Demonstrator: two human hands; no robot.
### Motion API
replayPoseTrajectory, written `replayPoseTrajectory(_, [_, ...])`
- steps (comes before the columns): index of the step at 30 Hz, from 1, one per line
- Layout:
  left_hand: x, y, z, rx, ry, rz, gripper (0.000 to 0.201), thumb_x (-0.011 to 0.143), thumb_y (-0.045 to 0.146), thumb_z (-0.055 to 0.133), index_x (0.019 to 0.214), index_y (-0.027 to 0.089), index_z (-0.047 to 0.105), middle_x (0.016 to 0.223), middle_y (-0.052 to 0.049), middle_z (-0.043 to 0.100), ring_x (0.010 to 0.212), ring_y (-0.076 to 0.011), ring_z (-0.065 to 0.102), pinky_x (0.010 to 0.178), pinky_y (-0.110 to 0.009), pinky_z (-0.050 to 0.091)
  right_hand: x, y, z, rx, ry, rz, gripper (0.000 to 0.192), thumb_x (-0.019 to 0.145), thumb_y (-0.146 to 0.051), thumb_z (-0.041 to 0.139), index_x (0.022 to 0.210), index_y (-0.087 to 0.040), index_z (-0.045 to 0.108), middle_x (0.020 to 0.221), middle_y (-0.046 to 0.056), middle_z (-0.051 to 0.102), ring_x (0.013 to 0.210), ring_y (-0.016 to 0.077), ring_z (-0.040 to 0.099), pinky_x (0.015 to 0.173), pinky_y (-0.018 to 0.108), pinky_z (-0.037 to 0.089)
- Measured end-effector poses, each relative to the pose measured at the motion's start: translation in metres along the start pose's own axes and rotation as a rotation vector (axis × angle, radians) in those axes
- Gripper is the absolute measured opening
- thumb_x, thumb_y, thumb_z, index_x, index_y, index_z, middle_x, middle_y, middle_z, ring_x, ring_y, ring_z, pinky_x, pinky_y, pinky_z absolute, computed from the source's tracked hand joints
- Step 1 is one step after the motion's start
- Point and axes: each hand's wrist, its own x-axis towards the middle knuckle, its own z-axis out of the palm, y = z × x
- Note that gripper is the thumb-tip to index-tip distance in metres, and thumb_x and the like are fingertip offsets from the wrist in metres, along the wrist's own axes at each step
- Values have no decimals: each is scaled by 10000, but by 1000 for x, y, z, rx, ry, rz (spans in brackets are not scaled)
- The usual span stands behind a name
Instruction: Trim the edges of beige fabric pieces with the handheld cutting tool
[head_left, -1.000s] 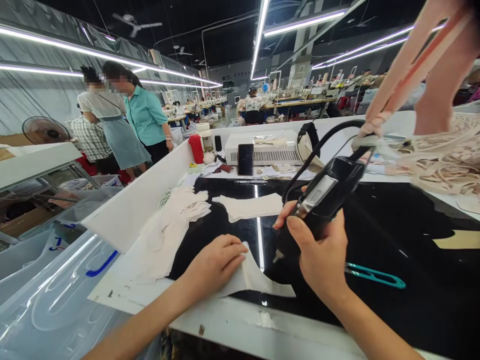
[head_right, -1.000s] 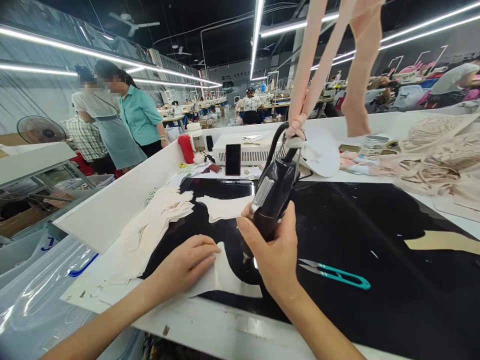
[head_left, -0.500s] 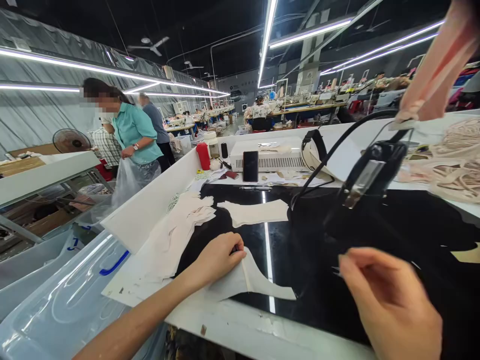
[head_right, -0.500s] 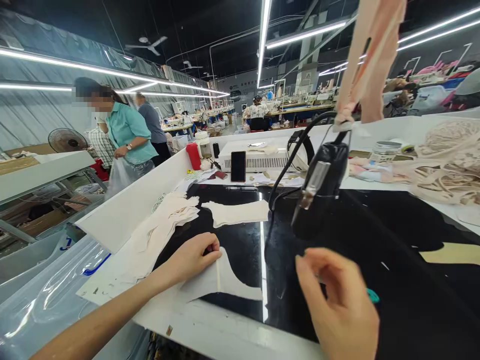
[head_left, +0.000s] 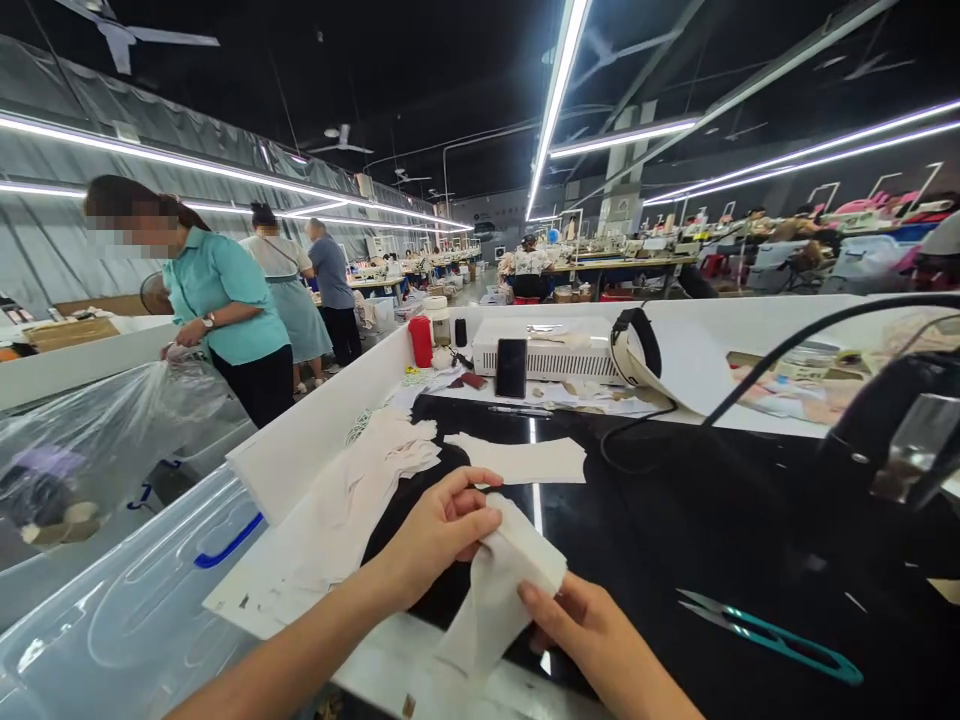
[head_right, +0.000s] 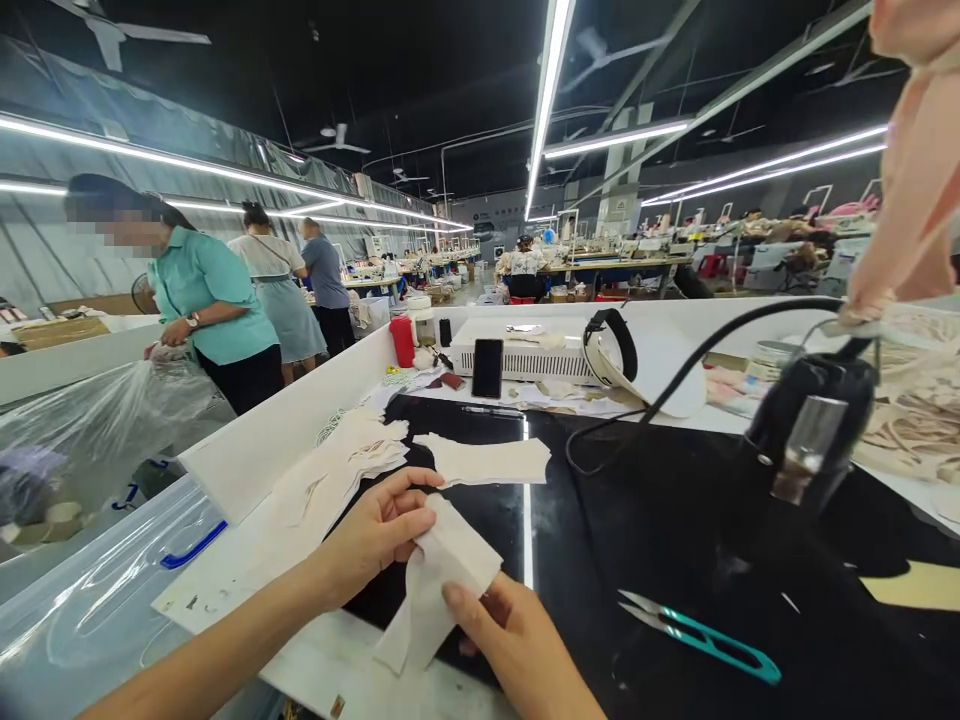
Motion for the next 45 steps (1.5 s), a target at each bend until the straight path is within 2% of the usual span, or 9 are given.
replayPoseTrajectory(3, [-8,-2,-3,-66,26,-46,621,771,482,901,1239,216,591,910,6,626,766,-101,598,719,-220,512,14,-7,2,245,124,42,498,809,-655,768,1048,-217,772,943,67,771,847,253,711,836,375,580])
replayPoseTrajectory(5, [-11,-5,-8,-78,14,-131,668,721,541,920,1198,208,593,907,-4,658,833,-147,657,872,-342,561,22,-18,-1,234,136,70,518,802,-649,784,1112,-234,761,1001,67,776,870,250,710,824,349,571])
replayPoseTrajectory(10, [-8,-14,-19,21,-64,-248,761,762,854,686,1042,147,694,956,-97,717,915,-224,697,999,-447,505,43,-41,-7,13,-95,67,554,827,-677,745,1168,-242,732,947,47,753,891,249,691,787,320,556])
replayPoseTrajectory(14, [3,-21,-18,-48,-25,-166,780,746,870,686,1037,146,716,934,-90,703,886,-218,678,900,-382,527,60,-40,-5,-11,-202,119,602,850,-671,725,1261,-236,662,739,-9,672,709,192,647,653,283,501])
replayPoseTrajectory(19, [24,-37,-19,-21,228,-86,656,706,771,792,833,149,629,754,-14,596,665,-134,532,615,-250,429,77,-27,-9,-45,-242,147,778,850,-681,715,1429,-226,466,732,-30,659,588,132,567,566,243,386])
replayPoseTrajectory(24, [52,-41,-31,42,357,-11,608,738,726,784,797,158,575,720,19,558,642,-110,484,586,-228,373,90,-17,-28,-251,-140,153,722,814,-701,689,1344,-227,559,683,-41,609,566,140,529,542,262,359])
replayPoseTrajectory(29, [91,-35,-44,184,445,1,480,870,596,755,797,149,596,721,18,577,650,-114,520,568,-215,395,112,-19,-70,-514,129,45,624,760,-687,661,1193,-238,682,605,-52,530,562,165,518,540,284,343])
replayPoseTrajectory(36, [142,-41,-52,403,482,-126,273,1039,391,632,1123,132,649,1009,-46,665,810,-153,658,717,-302,593,139,-27,-124,-629,346,-28,660,725,-700,583,1153,-206,675,811,38,712,736,252,646,668,351,445])
replayPoseTrajectory(45, [150,-52,-53,615,382,-249,286,1040,386,634,1173,132,648,1073,-65,675,876,-174,681,761,-332,614,153,2,-147,-828,361,-163,523,692,-561,560,1042,-205,715,1035,133,749,918,357,690,876,490,505])
